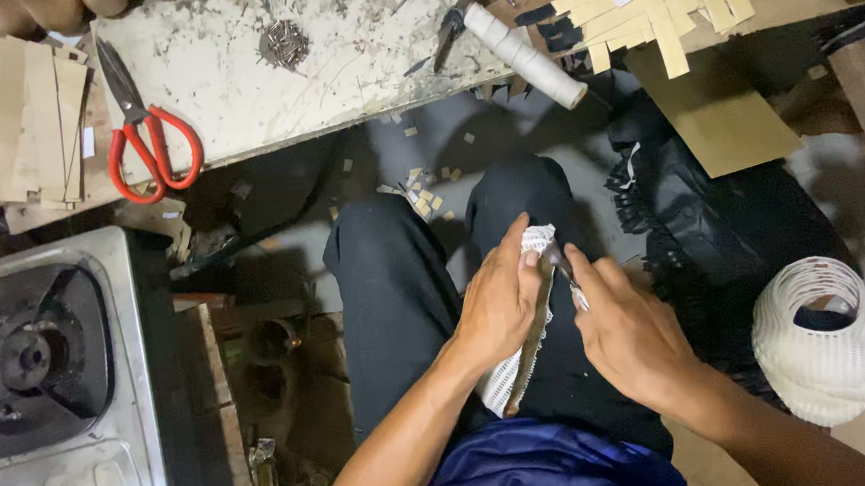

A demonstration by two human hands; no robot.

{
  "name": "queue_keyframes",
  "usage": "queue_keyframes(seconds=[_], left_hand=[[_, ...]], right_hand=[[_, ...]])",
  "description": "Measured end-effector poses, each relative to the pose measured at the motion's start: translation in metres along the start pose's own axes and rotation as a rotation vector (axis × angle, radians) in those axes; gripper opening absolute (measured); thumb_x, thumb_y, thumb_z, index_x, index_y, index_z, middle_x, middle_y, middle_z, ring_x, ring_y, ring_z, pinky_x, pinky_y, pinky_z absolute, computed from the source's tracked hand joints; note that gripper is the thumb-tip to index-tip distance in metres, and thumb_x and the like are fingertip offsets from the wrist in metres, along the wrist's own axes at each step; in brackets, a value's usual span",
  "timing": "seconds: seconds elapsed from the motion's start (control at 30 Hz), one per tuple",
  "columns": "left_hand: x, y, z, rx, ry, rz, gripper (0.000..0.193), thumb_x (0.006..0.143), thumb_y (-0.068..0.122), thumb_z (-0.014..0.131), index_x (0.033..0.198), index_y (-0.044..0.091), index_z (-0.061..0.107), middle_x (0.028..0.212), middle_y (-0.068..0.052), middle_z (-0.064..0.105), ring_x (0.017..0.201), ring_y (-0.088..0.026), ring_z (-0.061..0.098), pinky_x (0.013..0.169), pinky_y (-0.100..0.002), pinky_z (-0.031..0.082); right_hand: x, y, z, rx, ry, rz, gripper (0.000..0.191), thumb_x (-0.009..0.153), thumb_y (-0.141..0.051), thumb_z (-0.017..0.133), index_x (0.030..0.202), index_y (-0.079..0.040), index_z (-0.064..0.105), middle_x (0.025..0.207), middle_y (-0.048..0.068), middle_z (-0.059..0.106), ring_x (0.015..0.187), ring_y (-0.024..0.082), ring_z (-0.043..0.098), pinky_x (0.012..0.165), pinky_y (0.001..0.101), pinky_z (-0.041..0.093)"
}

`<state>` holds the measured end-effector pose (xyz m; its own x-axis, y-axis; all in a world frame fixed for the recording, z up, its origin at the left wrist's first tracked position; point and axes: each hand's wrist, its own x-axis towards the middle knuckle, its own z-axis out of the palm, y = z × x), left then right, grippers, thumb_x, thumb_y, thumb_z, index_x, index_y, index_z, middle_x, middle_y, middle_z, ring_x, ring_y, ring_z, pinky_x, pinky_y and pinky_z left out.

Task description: The person sits with a woven shoe upper over a wooden last on their lap, hammers the upper and sole edge, presses and folds the upper material around the last, and uses pincers to trim and tuck the material along the sole edge, turning the shoe to work around it.

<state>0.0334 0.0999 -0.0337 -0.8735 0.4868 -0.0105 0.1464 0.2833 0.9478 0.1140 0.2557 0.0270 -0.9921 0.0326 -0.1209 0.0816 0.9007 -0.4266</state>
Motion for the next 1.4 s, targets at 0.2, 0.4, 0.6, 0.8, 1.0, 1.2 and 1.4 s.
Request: queue_keyframes(seconds=[0.2,0.4,0.6,0.8,1.0,1.2,1.4], left_hand=[[0.0,-0.007,-0.003,-0.028,0.033,0.075,0.051,0.108,0.026,0.044,0.152,0.0,0.042,0.127,-0.031,0.064,0.122,-0.044,0.061,0.104,-0.046,0.047],[0.011,-0.011,-0.025,-0.152,-0.248,-0.139,0.053,0.104,0.029,0.043,0.152,0.007,0.041,0.114,-0.029,0.071,0.113,-0.041,0.068,0.099,-0.044,0.049],[0.016,0.005,-0.029,-0.002,-0.212,-0.105,0.053,0.094,0.017,0.049,0.143,-0.002,0.044,0.102,-0.03,0.07,0.104,-0.043,0.069,0.094,-0.048,0.05],[0.003,0.017,-0.025,-0.018,-0.174,-0.083,0.055,0.087,0.009,0.051,0.14,-0.004,0.044,0.088,-0.027,0.07,0.091,-0.044,0.069,0.085,-0.05,0.051],[-0.008,0.026,-0.014,0.066,-0.15,-0.018,0.066,0.081,0.005,0.056,0.145,-0.004,0.04,0.097,-0.028,0.068,0.094,-0.046,0.067,0.084,-0.053,0.05],[-0.004,0.019,-0.025,-0.016,-0.255,-0.033,0.062,0.088,0.011,0.052,0.148,-0.003,0.038,0.102,-0.03,0.07,0.101,-0.043,0.069,0.091,-0.049,0.052],[0.007,0.015,-0.053,0.012,-0.364,0.069,0.051,0.097,0.021,0.05,0.143,0.001,0.048,0.108,-0.026,0.072,0.106,-0.041,0.07,0.092,-0.045,0.052]], right_hand=[[-0.003,-0.006,0.013,-0.06,0.067,0.0,0.067,0.082,-0.012,0.066,0.146,-0.004,0.046,0.104,0.018,0.059,0.081,0.04,0.068,0.068,0.0482,0.057],[-0.007,-0.003,0.03,-0.165,0.085,0.026,0.065,0.084,-0.015,0.066,0.145,-0.006,0.046,0.1,0.017,0.063,0.066,0.04,0.068,0.06,0.0492,0.056],[-0.011,-0.006,0.034,-0.157,0.165,-0.094,0.063,0.086,-0.014,0.064,0.146,-0.003,0.048,0.096,0.018,0.061,0.07,0.039,0.067,0.061,0.0466,0.056],[-0.016,-0.011,0.017,0.339,-0.01,0.233,0.053,0.091,-0.015,0.057,0.143,-0.013,0.05,0.1,0.009,0.071,0.075,0.026,0.079,0.068,0.04,0.06],[-0.018,-0.006,-0.024,0.163,-0.102,0.021,0.057,0.089,-0.011,0.058,0.144,-0.007,0.048,0.1,0.013,0.067,0.092,0.032,0.069,0.076,0.043,0.056],[-0.025,-0.018,-0.007,-0.166,-0.002,0.019,0.071,0.083,-0.015,0.066,0.151,-0.005,0.045,0.096,0.016,0.061,0.07,0.037,0.069,0.063,0.0456,0.057],[-0.031,-0.019,0.024,-0.229,0.123,-0.061,0.067,0.082,-0.014,0.067,0.143,0.002,0.046,0.092,0.017,0.06,0.068,0.033,0.07,0.057,0.0424,0.058]])
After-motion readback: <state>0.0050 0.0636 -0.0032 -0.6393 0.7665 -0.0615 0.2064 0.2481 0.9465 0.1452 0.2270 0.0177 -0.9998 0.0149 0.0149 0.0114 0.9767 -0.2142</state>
